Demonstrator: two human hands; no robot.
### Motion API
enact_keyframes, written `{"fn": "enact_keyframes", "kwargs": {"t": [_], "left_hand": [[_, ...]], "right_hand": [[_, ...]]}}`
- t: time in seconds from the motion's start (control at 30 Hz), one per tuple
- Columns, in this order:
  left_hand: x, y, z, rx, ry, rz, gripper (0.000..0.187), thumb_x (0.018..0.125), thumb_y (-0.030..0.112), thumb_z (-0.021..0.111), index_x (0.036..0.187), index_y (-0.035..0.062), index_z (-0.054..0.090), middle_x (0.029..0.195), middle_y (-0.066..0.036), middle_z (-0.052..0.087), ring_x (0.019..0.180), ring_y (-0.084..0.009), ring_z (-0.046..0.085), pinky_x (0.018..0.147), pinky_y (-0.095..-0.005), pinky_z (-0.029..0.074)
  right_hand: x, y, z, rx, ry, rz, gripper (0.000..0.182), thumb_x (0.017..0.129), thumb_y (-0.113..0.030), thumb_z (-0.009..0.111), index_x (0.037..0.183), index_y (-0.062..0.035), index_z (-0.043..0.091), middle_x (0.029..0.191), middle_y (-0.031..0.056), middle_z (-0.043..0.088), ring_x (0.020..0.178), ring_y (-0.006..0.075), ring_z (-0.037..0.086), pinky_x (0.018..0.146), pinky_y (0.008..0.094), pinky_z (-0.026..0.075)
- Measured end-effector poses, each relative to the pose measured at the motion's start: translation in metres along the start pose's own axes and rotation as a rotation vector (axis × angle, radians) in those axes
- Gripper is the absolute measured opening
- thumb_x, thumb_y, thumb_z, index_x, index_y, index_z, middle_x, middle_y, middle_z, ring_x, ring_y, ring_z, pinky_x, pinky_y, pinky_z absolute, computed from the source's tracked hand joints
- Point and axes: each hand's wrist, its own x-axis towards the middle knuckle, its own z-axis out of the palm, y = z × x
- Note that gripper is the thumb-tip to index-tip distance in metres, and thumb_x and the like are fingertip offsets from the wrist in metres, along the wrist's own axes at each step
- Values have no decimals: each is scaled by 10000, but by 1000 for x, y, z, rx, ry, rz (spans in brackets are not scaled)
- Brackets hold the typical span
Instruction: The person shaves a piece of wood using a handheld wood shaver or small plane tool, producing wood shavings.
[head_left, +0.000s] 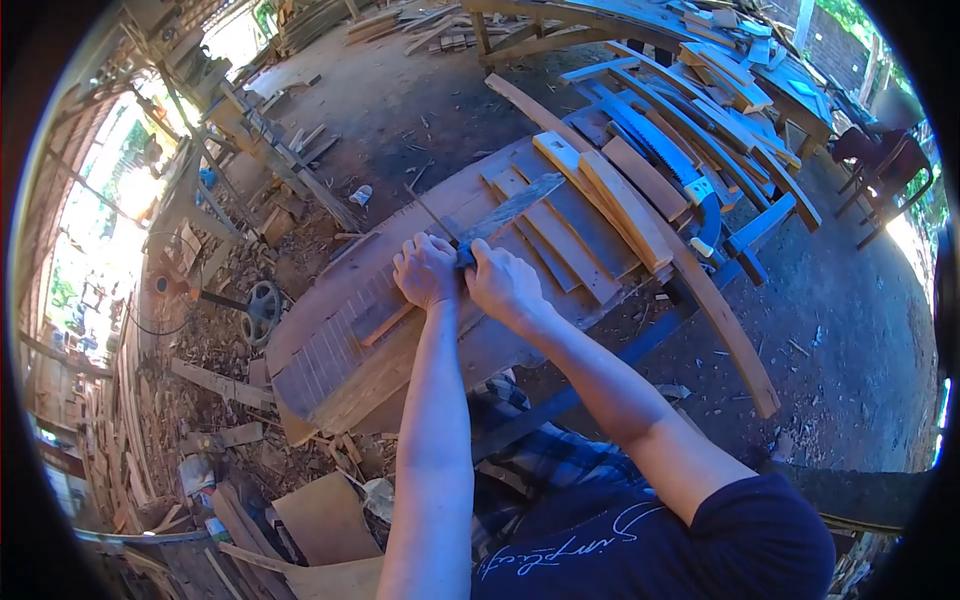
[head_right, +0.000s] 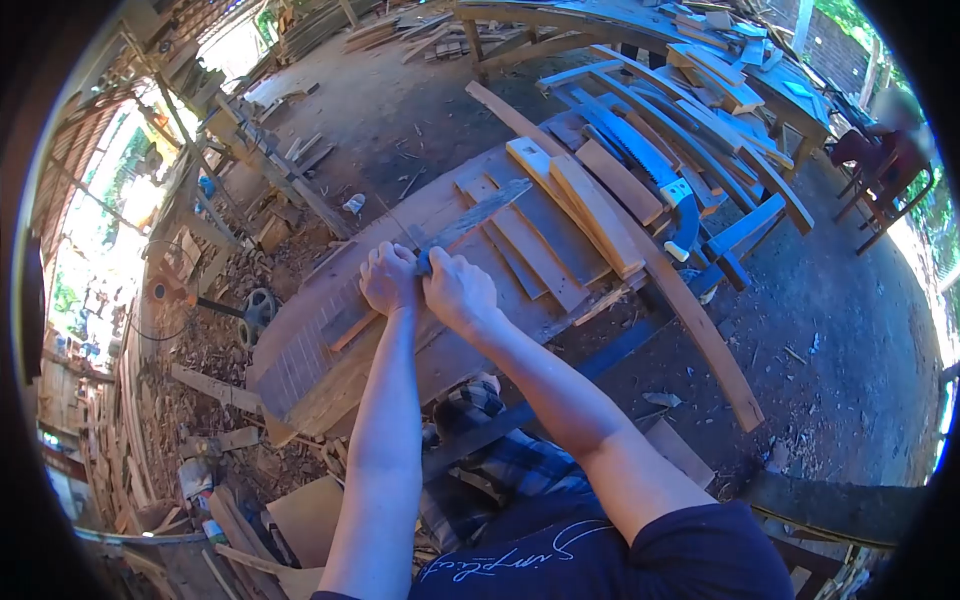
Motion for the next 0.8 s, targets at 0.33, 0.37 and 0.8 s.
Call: {"fn": "enact_keyframes", "kwargs": {"t": [0.33,0.37,0.8], "left_hand": [[-2,0,-1,-50,-2,20,171,842,213,537,761,96,632,833,-81,661,808,-289,626,676,-433,510],[-1,1,-2,-49,-1,19,171,842,213,537,761,96,632,833,-81,661,808,-289,626,676,-433,510],[0,0,-5,-76,-4,-9,178,837,215,540,767,84,638,839,-97,654,829,-298,619,702,-439,502]], "right_hand": [[-10,3,-2,-19,22,-13,227,872,-246,574,980,-54,516,881,262,638,792,445,644,693,527,522],[1,3,2,-8,21,-37,233,869,-241,582,984,-51,511,884,268,632,790,448,644,683,529,522],[-2,5,3,2,27,-54,233,878,-250,572,978,-51,502,864,276,624,781,465,641,680,536,524]]}}
